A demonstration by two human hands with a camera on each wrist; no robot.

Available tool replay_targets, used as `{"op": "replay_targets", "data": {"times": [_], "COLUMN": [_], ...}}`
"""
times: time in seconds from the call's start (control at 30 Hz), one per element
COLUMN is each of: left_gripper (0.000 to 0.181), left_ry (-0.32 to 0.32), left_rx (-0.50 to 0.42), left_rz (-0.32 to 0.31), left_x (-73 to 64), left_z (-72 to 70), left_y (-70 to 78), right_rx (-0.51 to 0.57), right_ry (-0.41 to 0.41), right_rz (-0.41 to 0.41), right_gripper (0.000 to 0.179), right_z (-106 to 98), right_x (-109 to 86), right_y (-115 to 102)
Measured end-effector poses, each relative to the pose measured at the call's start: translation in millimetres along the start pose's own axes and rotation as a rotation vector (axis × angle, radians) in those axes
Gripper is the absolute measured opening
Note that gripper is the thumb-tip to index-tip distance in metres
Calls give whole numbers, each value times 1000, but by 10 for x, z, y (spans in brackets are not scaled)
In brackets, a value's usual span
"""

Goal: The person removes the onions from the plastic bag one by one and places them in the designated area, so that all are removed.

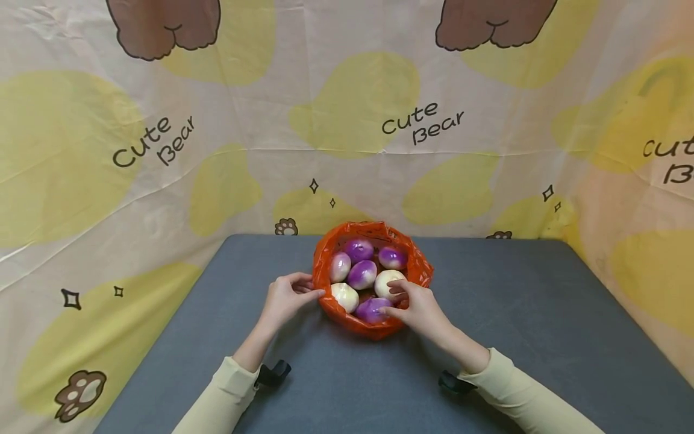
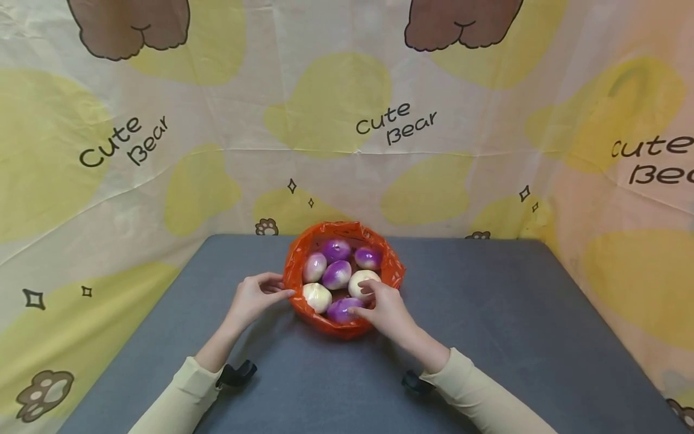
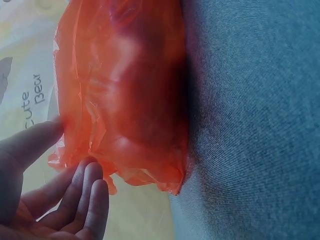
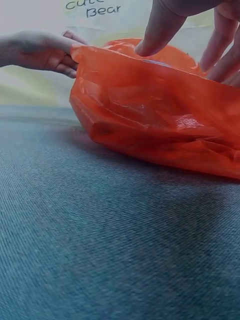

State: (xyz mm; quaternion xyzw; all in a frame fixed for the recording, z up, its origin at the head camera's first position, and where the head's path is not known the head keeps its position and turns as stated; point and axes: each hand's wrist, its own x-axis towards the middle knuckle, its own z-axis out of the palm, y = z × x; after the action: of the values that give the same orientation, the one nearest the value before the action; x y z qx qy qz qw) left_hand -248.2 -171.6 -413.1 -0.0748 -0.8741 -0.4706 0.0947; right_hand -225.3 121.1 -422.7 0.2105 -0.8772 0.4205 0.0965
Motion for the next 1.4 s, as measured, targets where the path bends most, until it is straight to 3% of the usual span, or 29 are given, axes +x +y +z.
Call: {"op": "replay_targets", "data": {"times": [0.63, 1.1, 1.4], "left_gripper": [32, 31, 30], "left_ry": [-25, -24, -19], "left_rx": [-9, -14, -13], "left_rz": [22, 29, 26], "left_x": [-26, -55, -58], "left_z": [48, 73, 78], "left_y": [9, 10, 27], "right_rx": [-72, -122, -63], "right_ry": [-86, -186, -214], "right_rz": [119, 68, 92], "right_gripper": [57, 57, 60], "right_z": [102, 111, 108], "right_x": [2, 51, 67], "right_y": [15, 18, 9]}}
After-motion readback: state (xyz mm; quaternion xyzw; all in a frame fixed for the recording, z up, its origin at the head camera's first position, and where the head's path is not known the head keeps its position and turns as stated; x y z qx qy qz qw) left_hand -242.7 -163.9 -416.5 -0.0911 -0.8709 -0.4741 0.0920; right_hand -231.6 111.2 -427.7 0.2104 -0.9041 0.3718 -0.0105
